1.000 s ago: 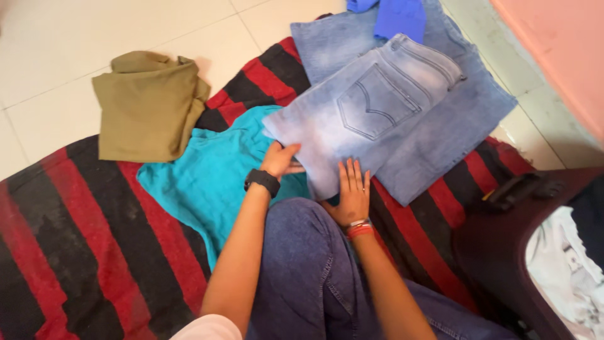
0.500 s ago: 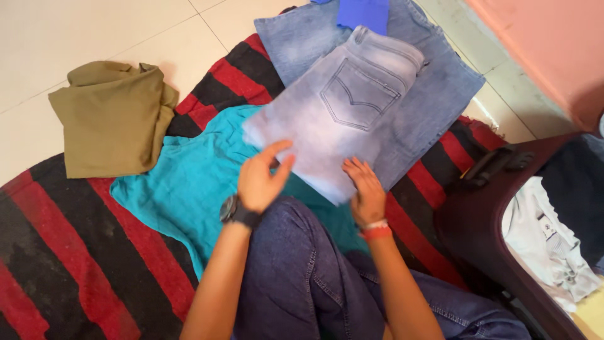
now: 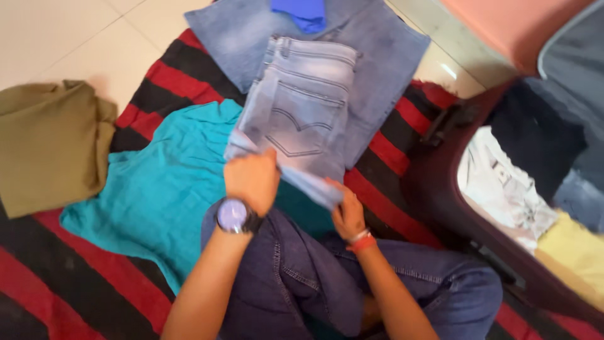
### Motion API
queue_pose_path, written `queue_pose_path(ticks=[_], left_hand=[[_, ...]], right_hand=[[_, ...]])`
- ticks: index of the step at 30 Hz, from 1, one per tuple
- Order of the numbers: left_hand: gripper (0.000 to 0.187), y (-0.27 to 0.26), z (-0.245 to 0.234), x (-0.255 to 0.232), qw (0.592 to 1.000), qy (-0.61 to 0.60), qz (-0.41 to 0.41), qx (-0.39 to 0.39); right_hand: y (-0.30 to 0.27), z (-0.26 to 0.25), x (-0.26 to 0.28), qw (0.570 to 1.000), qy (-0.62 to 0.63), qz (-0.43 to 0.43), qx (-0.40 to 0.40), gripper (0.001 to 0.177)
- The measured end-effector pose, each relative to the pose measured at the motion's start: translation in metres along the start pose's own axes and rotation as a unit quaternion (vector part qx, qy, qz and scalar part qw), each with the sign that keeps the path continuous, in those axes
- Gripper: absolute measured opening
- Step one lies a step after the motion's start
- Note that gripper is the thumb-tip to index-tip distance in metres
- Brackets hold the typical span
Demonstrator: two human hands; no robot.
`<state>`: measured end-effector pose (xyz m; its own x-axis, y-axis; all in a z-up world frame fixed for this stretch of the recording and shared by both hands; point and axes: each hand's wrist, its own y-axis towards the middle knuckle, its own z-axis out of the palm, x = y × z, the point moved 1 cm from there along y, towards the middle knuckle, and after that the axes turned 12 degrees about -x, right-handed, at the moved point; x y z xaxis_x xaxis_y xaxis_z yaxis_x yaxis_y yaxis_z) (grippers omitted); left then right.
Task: The person folds several clothing items including a white shirt, denim jeans, and dark trousers by hand, and places them into an open suitcase on the floor.
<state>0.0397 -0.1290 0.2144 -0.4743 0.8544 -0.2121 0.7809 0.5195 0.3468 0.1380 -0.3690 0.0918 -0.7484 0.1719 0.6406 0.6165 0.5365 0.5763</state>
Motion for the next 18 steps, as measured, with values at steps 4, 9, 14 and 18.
queue_pose_path(ticks=[4,9,14,18], left_hand=[[0.017,0.066,0.037,0.004,1.000,-0.013,-0.002,0.021],[0.052,0.117,0.141,-0.003,0.994,-0.101,-0.025,0.017],[0.094,0.102,0.199,0.023,0.994,-0.104,0.021,-0.036],[0.074,0.109,0.189,0.066,0.990,-0.041,-0.135,-0.019]], right_hand=[[0.005,0.024,-0.050,0.978,-0.075,0.181,-0.068,0.029],[0.027,0.072,-0.121,0.944,-0.171,0.258,-0.114,0.036],[0.011,0.092,-0.147,0.909,-0.255,0.322,-0.067,0.040],[0.008,0.094,-0.164,0.908,-0.258,0.321,-0.076,0.040]])
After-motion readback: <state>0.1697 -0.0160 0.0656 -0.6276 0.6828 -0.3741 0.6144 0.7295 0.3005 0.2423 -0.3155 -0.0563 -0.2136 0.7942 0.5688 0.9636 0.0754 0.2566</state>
